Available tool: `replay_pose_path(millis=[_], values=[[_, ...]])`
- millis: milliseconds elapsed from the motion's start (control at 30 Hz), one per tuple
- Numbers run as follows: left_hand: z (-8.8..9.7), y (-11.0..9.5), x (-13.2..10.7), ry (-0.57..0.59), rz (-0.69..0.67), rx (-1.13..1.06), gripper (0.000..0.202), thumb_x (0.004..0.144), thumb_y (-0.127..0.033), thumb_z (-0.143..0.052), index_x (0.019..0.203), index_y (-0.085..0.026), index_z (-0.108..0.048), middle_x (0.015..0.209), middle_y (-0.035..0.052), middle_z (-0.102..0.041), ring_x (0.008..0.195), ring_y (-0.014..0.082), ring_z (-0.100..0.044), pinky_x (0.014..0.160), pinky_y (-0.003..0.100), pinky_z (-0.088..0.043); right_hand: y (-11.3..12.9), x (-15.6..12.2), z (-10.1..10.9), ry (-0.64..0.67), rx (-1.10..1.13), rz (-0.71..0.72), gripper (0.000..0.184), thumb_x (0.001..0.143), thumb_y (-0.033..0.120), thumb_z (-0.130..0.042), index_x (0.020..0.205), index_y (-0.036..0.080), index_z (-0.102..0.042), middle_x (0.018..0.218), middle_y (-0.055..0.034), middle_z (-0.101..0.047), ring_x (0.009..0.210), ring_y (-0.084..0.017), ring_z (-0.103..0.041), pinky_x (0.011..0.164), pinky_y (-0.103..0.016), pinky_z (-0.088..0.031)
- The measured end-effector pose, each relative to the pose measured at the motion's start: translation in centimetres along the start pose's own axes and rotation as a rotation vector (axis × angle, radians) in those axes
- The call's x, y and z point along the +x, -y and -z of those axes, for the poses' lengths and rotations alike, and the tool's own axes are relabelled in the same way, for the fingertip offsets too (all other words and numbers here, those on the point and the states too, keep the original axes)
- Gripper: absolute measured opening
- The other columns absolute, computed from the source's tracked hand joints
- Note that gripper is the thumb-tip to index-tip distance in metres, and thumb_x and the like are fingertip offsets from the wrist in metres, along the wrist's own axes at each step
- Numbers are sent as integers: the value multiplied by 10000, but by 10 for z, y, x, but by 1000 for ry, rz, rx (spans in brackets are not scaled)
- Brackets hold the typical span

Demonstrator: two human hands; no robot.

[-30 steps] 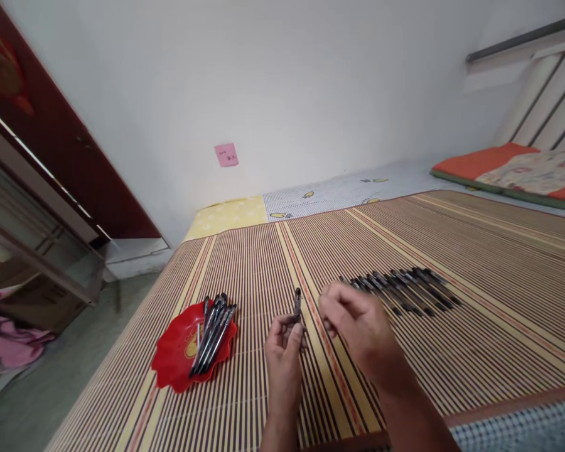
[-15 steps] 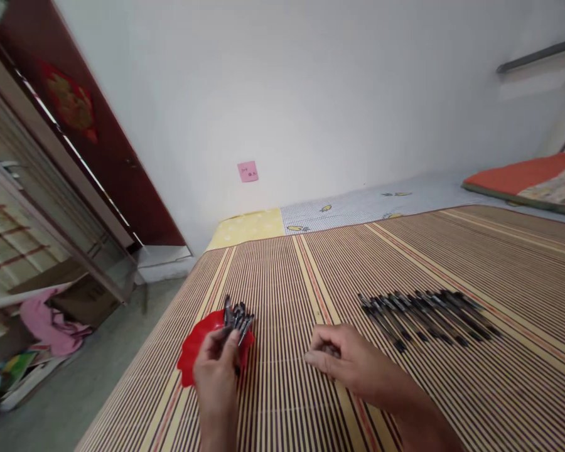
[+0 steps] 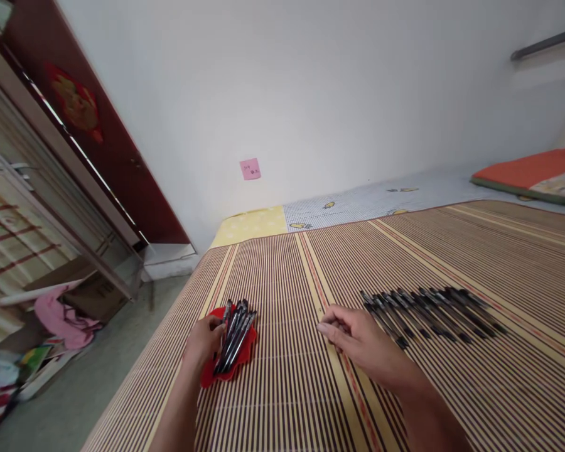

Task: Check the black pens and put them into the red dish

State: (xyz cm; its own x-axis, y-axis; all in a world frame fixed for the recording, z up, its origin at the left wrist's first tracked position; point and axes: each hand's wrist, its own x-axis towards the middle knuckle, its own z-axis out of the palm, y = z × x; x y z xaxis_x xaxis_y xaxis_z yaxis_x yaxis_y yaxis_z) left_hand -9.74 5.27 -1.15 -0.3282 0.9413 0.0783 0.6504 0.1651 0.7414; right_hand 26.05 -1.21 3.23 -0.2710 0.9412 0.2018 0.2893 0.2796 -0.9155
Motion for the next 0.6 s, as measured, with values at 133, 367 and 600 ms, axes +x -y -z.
replay_pose_path(millis=[133, 367, 600], values=[[-5, 4, 0, 60, 10, 62, 127, 662, -257, -668, 561, -184, -646, 491, -11, -581, 540, 183, -556, 539, 260, -342, -1, 0, 1, -3, -8, 10, 214, 924, 345, -550, 763, 208, -581, 694, 19, -496, 656, -146, -460, 594, -272, -335], [-3, 1, 0, 98, -9, 136, 111, 725, -243, -625, 653, -177, -677, 574, 9, -643, 593, 195, -597, 589, 277, -393, 0, -2, 4, -13, -24, 0, 225, 928, 370, -548, 783, 205, -598, 694, 14, -516, 654, -148, -480, 590, -266, -347], [-2, -1, -3, 81, -22, 196, 114, 754, -270, -637, 742, -178, -704, 703, 45, -717, 731, 229, -671, 668, 290, -447, -2, -1, 6, -4, -205, -97, 218, 942, 352, -509, 819, 196, -598, 754, -15, -602, 703, -159, -558, 636, -262, -373]])
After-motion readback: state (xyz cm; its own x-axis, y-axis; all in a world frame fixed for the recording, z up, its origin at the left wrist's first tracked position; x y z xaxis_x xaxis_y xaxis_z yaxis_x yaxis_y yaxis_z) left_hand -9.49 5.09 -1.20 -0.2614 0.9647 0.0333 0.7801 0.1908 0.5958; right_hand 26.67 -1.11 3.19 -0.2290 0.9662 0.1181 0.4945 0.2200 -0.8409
